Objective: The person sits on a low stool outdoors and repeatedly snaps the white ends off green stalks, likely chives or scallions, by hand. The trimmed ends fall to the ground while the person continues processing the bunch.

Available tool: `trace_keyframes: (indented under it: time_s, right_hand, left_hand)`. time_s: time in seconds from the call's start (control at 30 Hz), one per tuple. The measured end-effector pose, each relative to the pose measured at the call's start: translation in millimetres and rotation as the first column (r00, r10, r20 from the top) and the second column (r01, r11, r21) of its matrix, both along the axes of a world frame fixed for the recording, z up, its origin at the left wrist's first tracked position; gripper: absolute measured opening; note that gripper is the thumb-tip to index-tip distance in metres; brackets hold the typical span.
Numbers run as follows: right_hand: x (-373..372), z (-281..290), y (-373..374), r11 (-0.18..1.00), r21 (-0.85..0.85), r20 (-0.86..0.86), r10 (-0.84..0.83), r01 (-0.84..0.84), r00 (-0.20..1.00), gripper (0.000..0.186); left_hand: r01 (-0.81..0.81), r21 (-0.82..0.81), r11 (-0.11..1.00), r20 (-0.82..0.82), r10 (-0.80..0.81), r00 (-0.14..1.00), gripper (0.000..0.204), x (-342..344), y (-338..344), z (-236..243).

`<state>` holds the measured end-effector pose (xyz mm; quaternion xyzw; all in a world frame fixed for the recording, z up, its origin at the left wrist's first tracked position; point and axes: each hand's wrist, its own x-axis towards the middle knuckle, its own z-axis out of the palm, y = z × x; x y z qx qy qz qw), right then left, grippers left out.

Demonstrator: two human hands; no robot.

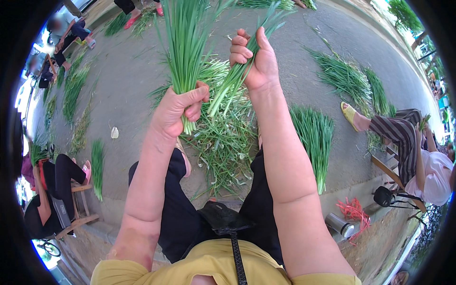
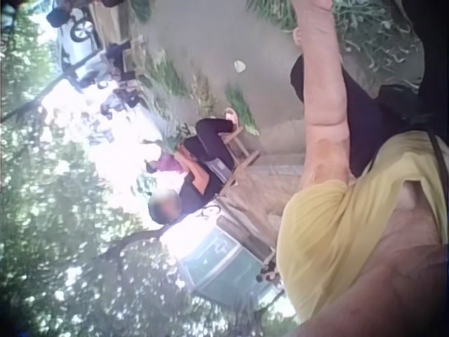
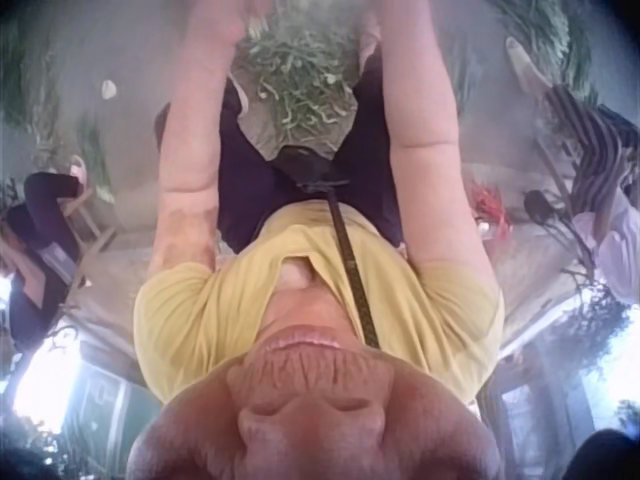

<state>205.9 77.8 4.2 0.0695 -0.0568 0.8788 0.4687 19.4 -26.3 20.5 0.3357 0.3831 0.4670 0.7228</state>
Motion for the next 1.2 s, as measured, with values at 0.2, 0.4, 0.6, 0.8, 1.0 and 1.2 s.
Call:
trace_keyframes:
  time_s: [0.2,0.4,0.6,0.8,1.0,1.2]
  right_hand:
    - [-1,0,1,0.98,-0.036,0.204,-0.186,0.197,0.961,0.037]
    - [-12,4,-3,0.937,-0.057,0.333,-0.308,0.345,0.891,0.032]
    - [-13,3,-3,0.949,0.052,0.39,-0.305,0.31,0.869,0.027]
    - [-15,11,-13,0.948,0.237,0.585,-0.314,0.212,0.748,0.024]
    - [-14,20,-18,0.918,0.38,0.692,-0.365,0.116,0.623,0.03]
    - [-8,13,-13,0.953,0.262,0.64,-0.288,0.149,0.713,0.024]
  left_hand:
    - [-0.025,0.062,0.998,-0.144,0.034,0.989,0.022,1,0,1]
    - [-0.049,0.148,0.988,-0.374,0.102,0.922,0.024,5,1,0]
    - [-0.089,0.109,0.99,-0.295,0.118,0.948,0.018,2,3,-1]
    - [-0.072,0.021,0.997,-0.019,0.072,0.997,0.019,-16,7,0]
    - [-0.118,0.011,0.993,0.075,0.117,0.99,0.02,-26,8,0]
    - [-0.104,0.037,0.994,0.186,0.095,0.978,0.017,-34,11,4]
